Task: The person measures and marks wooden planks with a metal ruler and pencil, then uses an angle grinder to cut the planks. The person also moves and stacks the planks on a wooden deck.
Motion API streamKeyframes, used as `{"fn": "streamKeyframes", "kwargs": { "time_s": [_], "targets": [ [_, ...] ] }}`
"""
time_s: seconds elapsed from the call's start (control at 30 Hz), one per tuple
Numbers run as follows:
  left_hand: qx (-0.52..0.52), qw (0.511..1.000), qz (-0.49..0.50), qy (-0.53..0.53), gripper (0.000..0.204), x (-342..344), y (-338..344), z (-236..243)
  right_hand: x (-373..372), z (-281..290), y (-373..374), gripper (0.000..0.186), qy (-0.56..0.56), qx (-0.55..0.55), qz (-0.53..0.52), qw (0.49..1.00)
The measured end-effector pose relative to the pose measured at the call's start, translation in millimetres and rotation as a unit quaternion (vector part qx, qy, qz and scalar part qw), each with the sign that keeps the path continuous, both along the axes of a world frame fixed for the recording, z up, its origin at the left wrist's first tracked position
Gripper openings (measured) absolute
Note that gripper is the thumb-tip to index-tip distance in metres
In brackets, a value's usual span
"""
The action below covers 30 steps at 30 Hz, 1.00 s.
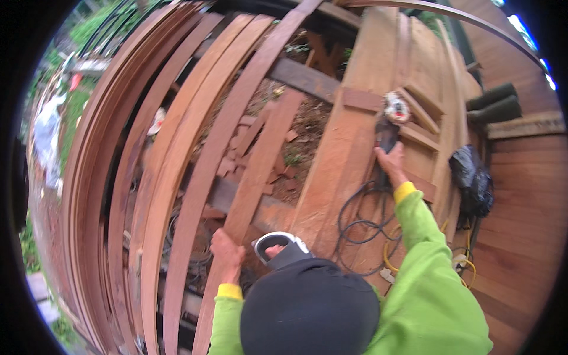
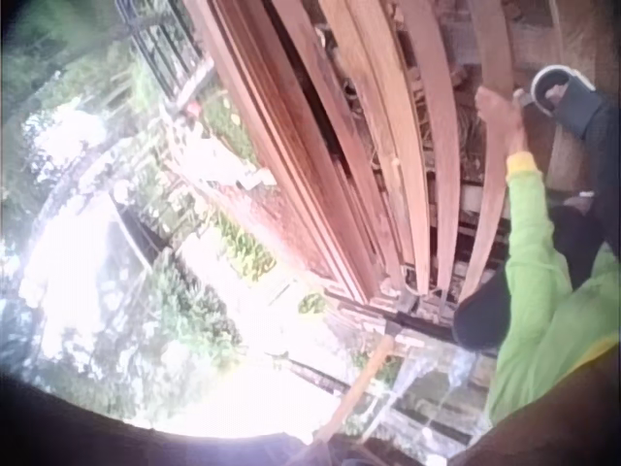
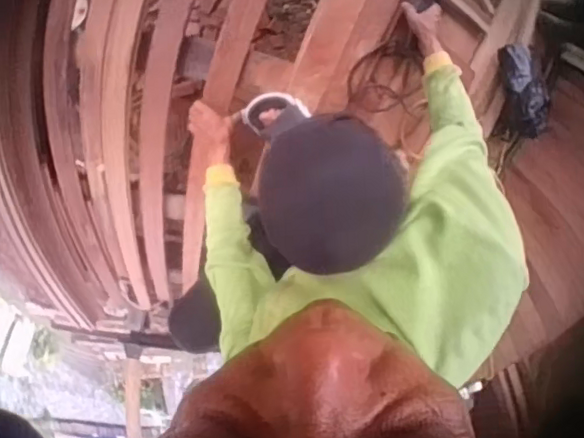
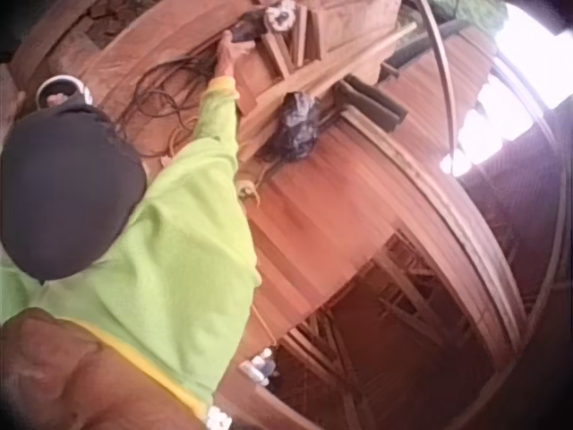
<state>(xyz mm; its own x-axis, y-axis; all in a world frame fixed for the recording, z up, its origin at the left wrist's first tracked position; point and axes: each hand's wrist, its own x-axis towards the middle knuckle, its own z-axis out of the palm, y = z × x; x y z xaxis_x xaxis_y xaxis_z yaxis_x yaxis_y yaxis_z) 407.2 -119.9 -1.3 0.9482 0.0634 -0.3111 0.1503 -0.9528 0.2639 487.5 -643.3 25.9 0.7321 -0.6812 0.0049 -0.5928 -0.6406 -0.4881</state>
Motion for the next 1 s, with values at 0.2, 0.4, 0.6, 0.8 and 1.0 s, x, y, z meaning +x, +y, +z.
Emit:
{"fn": "streamKeyframes", "kwargs": {
  "time_s": [0.2, 0.4, 0.6, 0.8, 1.0],
  "targets": [
    [0.014, 1.0, 0.005, 0.017, 0.071, 4, -2, -7, 17, 13, 0, 0.062, 0.04, 0.055, -0.062, 0.996],
    [0.008, 1.0, 0.009, 0.018, 0.087, 0, 3, -2, 26, 42, 13, 0.045, 0.067, 0.078, -0.064, 0.993],
    [-0.007, 0.997, 0.038, 0.062, 0.103, 4, 2, 12, 31, 45, 21, 0.039, 0.045, 0.127, -0.078, 0.988],
    [0.026, 0.993, 0.021, -0.114, 0.101, 4, -8, 32, 27, 42, 12, 0.038, 0.028, 0.108, -0.053, 0.992],
    [-0.128, 0.959, 0.007, -0.254, 0.071, 33, -24, 59, 15, 67, 31, 0.027, -0.065, 0.309, -0.068, 0.946]
  ]
}}
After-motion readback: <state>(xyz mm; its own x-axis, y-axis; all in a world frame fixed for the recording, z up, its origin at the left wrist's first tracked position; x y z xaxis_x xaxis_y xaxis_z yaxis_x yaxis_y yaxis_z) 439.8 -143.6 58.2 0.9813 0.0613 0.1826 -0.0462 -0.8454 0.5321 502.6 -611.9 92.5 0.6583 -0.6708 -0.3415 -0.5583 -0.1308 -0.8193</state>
